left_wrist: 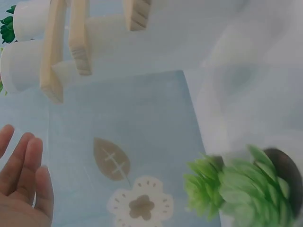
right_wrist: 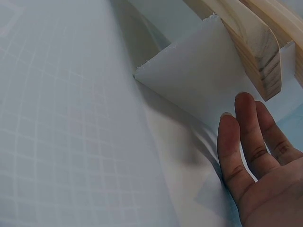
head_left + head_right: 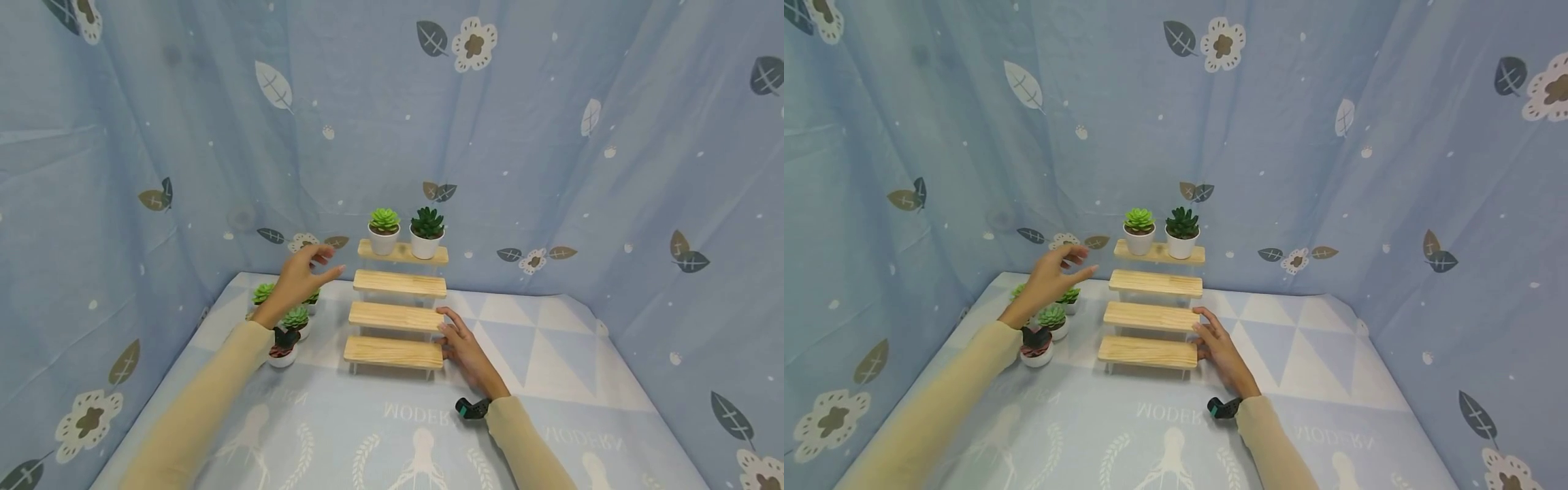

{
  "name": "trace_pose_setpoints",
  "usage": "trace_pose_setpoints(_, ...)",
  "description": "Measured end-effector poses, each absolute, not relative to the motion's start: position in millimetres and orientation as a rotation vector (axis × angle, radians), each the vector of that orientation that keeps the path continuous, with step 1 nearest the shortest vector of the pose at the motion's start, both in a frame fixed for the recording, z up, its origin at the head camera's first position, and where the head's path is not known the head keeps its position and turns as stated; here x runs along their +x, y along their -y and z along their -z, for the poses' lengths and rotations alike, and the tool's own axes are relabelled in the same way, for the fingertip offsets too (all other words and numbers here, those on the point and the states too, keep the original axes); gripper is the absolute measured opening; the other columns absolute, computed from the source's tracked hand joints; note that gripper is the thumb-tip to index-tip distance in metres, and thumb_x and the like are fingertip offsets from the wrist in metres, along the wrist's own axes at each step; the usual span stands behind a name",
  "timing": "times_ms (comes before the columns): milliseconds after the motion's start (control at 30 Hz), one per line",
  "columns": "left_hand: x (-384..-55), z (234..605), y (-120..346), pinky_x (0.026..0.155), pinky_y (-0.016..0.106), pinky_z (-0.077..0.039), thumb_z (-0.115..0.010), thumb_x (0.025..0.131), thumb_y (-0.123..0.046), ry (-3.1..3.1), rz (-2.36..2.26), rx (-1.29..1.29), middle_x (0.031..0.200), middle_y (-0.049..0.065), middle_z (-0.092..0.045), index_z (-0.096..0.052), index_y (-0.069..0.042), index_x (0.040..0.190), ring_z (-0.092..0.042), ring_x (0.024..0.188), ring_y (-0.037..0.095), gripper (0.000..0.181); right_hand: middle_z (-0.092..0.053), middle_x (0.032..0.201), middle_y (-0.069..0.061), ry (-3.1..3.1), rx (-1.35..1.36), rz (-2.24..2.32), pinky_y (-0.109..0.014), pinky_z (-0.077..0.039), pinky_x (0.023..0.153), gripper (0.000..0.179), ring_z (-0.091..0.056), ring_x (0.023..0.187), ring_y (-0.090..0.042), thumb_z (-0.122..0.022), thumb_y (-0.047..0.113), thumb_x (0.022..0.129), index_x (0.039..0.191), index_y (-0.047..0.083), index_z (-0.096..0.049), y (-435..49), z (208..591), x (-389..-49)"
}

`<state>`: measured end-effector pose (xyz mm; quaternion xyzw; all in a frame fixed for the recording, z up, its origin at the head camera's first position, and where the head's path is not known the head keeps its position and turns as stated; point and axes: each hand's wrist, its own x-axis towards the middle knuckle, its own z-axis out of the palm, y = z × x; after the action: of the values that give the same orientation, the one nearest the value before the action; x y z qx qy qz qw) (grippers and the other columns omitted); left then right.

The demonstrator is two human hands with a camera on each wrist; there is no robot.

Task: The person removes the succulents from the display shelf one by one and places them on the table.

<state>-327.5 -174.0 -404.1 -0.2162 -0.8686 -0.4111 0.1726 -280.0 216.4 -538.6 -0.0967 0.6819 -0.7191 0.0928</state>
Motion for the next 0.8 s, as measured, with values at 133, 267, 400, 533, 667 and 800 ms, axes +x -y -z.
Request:
trace_pose_setpoints(133,-334.8,400.9,165.2,0.094,0.049,-0.05,-0.076,0.095,-0.041,2.41,1.195,-0.666,0.128,0.014,-0.063,-0.06,-0.009,0.138,-0.061,0.11,0.027,0.056,-0.053,0.135,-0.016,-2.021,-0.274,2.138,-0.037,-0.054,0.072,0.049,-0.063,0.101,-0.026,-0.058,0.044,0.106,0.151,0.035,-0.044,-216.1,538.8,-279.6)
trace_pose_setpoints(267,-341.9,398.3,156.7,0.095,0.051,-0.05,-0.075,0.095,-0.045,2.38,1.257,-0.688,0.129,0.012,-0.063,-0.06,-0.01,0.138,-0.062,0.11,0.028,0.057,-0.052,0.136,-0.015,-2.014,-0.258,2.142,-0.038,-0.054,0.073,0.048,-0.063,0.101,-0.026,-0.059,0.044,0.105,0.151,0.035,-0.045,-216.1,537.8,-279.8)
trace_pose_setpoints(400,-347.1,396.6,149.8,0.098,0.051,-0.048,-0.075,0.094,-0.049,2.372,1.375,-0.643,0.131,0.014,-0.062,-0.059,-0.011,0.14,-0.06,0.114,0.031,0.062,-0.052,0.137,-0.016,-2.008,-0.269,2.144,-0.038,-0.054,0.073,0.05,-0.063,0.102,-0.027,-0.06,0.044,0.105,0.152,0.034,-0.045,-216.2,537.4,-280.6)
trace_pose_setpoints(533,-352.4,396.0,142.9,0.098,0.046,-0.048,-0.075,0.093,-0.05,2.371,1.452,-0.593,0.132,0.014,-0.061,-0.056,-0.012,0.143,-0.059,0.115,0.03,0.065,-0.051,0.137,-0.015,-2.01,-0.281,2.138,-0.038,-0.054,0.073,0.05,-0.062,0.102,-0.026,-0.059,0.044,0.105,0.152,0.034,-0.044,-216.2,537.8,-280.2)
trace_pose_setpoints(667,-358.0,395.6,134.4,0.098,0.044,-0.048,-0.074,0.094,-0.049,2.376,1.481,-0.58,0.131,0.012,-0.06,-0.054,-0.013,0.146,-0.058,0.117,0.028,0.067,-0.052,0.136,-0.016,-2.008,-0.276,2.144,-0.037,-0.054,0.072,0.051,-0.062,0.101,-0.026,-0.058,0.043,0.106,0.153,0.032,-0.042,-216.2,539.0,-279.4)
trace_pose_setpoints(800,-361.3,395.9,126.7,0.1,0.046,-0.047,-0.075,0.094,-0.047,2.359,1.523,-0.584,0.133,0.015,-0.059,-0.052,-0.012,0.147,-0.056,0.121,0.032,0.067,-0.053,0.136,-0.015,-2.007,-0.261,2.151,-0.038,-0.054,0.073,0.051,-0.063,0.1,-0.026,-0.06,0.044,0.105,0.152,0.034,-0.044,-215.2,539.5,-280.3)
